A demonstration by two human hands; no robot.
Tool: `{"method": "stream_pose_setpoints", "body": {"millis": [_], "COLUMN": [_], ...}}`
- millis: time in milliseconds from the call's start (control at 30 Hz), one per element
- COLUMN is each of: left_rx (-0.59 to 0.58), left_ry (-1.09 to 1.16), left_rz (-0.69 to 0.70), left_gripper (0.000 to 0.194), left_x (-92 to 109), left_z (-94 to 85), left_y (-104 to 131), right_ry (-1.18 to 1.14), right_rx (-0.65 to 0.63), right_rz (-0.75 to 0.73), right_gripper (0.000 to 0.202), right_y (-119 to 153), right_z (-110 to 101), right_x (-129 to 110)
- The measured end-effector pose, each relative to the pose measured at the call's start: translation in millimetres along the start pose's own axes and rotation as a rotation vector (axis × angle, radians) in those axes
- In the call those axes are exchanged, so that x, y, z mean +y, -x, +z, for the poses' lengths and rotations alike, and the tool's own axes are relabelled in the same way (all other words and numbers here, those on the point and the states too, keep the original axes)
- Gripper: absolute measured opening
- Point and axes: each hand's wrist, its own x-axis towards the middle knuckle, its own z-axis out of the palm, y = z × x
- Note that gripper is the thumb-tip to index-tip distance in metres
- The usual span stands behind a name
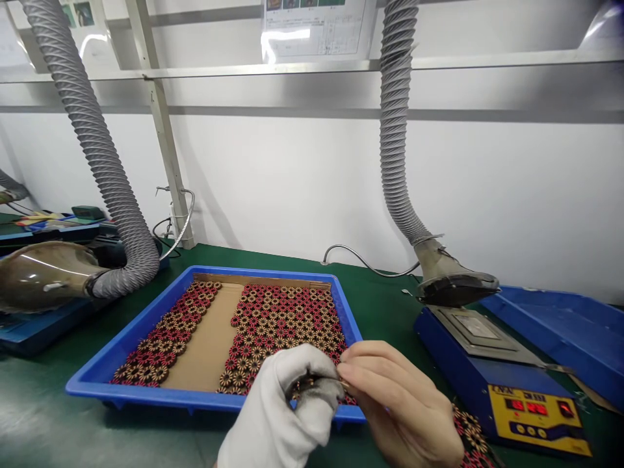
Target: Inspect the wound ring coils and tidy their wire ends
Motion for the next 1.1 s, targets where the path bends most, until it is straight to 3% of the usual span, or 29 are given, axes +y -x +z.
{"method": "stream_pose_setpoints", "body": {"millis": [100,233,300,367,467,533,600,667,767,867,967,1033,1100], "left_rx": [-0.059,-0.098,-0.077,0.002,0.137,0.185,0.204,0.189,0.126,0.125,0.151,0.171,0.202], "left_ry": [0.160,0.189,0.080,-0.152,-0.598,-0.791,-0.822,-0.725,-0.548,-0.484,-0.567,-0.720,-0.888], "left_rz": [-0.134,-0.171,-0.112,0.057,0.447,0.626,0.659,0.569,0.440,0.418,0.422,0.498,0.616], "left_gripper": [0.007,0.010,0.011,0.014,0.015,0.014,0.014,0.016,0.019,0.018,0.017,0.017,0.017], "left_x": [1,-1,-4,-7,-9,-8,-8,-10,-12,-13,-10,-8,-6], "left_z": [-0.4,1.5,2.9,3.7,2.0,-1.1,-4.5,-7.1,-8.2,-7.1,-5.7,-4.6,-3.4], "left_y": [-2,-5,-4,-3,0,2,3,3,4,3,2,2,2], "right_ry": [0.079,0.080,0.129,0.190,0.047,-0.385,-0.826,-0.864,-0.447,-0.294,-0.174,-0.094,-0.209], "right_rx": [-0.001,-0.016,-0.052,-0.071,-0.075,-0.111,-0.097,-0.021,0.029,-0.010,-0.053,-0.072,-0.074], "right_rz": [-0.065,-0.073,-0.062,0.007,0.336,0.653,0.835,0.795,0.562,0.393,0.256,0.284,0.544], "right_gripper": [0.031,0.030,0.026,0.021,0.024,0.031,0.037,0.038,0.009,0.029,0.028,0.019,0.022], "right_y": [0,-1,-2,-1,4,9,13,15,13,9,7,7,9], "right_z": [-3,-4,-3,0,6,10,11,10,7,6,6,8,11], "right_x": [-1,-1,-3,-5,-9,-10,-8,-6,-3,-2,-3,-6,-8]}}
